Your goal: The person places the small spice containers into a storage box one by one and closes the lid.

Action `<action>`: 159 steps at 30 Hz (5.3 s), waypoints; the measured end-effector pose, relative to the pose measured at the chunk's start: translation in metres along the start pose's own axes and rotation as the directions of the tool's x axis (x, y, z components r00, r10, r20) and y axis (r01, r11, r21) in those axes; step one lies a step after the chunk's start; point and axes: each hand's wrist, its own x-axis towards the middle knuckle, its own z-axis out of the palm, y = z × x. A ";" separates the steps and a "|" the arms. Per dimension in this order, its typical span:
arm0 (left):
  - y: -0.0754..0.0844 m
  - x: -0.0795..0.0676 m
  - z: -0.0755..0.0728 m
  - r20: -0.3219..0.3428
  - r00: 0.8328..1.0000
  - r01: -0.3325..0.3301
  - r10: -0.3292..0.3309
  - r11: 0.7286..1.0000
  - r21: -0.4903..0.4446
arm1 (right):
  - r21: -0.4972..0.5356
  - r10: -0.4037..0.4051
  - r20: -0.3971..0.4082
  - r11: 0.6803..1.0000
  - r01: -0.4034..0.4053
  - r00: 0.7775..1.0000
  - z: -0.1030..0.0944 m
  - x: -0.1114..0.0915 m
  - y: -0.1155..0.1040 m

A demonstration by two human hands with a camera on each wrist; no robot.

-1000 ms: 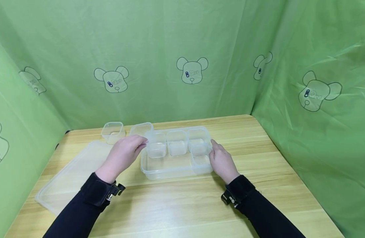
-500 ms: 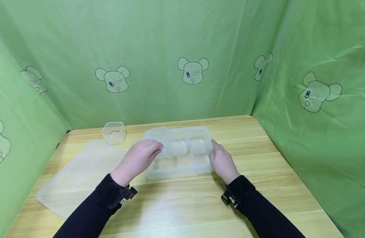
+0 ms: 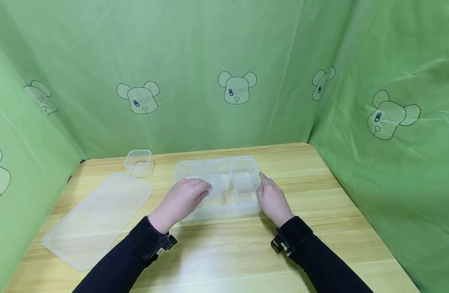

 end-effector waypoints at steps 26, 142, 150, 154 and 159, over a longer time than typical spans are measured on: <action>0.019 0.005 0.035 0.149 0.987 0.050 -0.055 0.998 0.040 | 0.003 -0.004 0.001 1.000 0.004 1.000 0.003 0.001 0.004; -0.093 -0.041 -0.026 0.029 0.936 0.351 -0.351 0.936 0.008 | 0.018 0.012 0.018 1.000 -0.013 1.000 -0.002 -0.001 0.001; -0.119 -0.050 -0.025 0.034 0.870 0.491 -0.492 0.871 0.026 | 0.023 0.023 0.030 0.999 -0.023 0.999 -0.003 -0.002 0.002; -0.130 -0.054 -0.023 0.058 0.821 0.569 -0.568 0.822 0.007 | 0.021 0.025 0.027 0.999 -0.025 0.999 -0.001 -0.002 0.002; -0.142 -0.059 -0.020 0.055 0.789 0.611 -0.611 0.791 0.019 | 0.013 0.027 0.021 1.000 -0.027 0.999 0.002 -0.003 0.004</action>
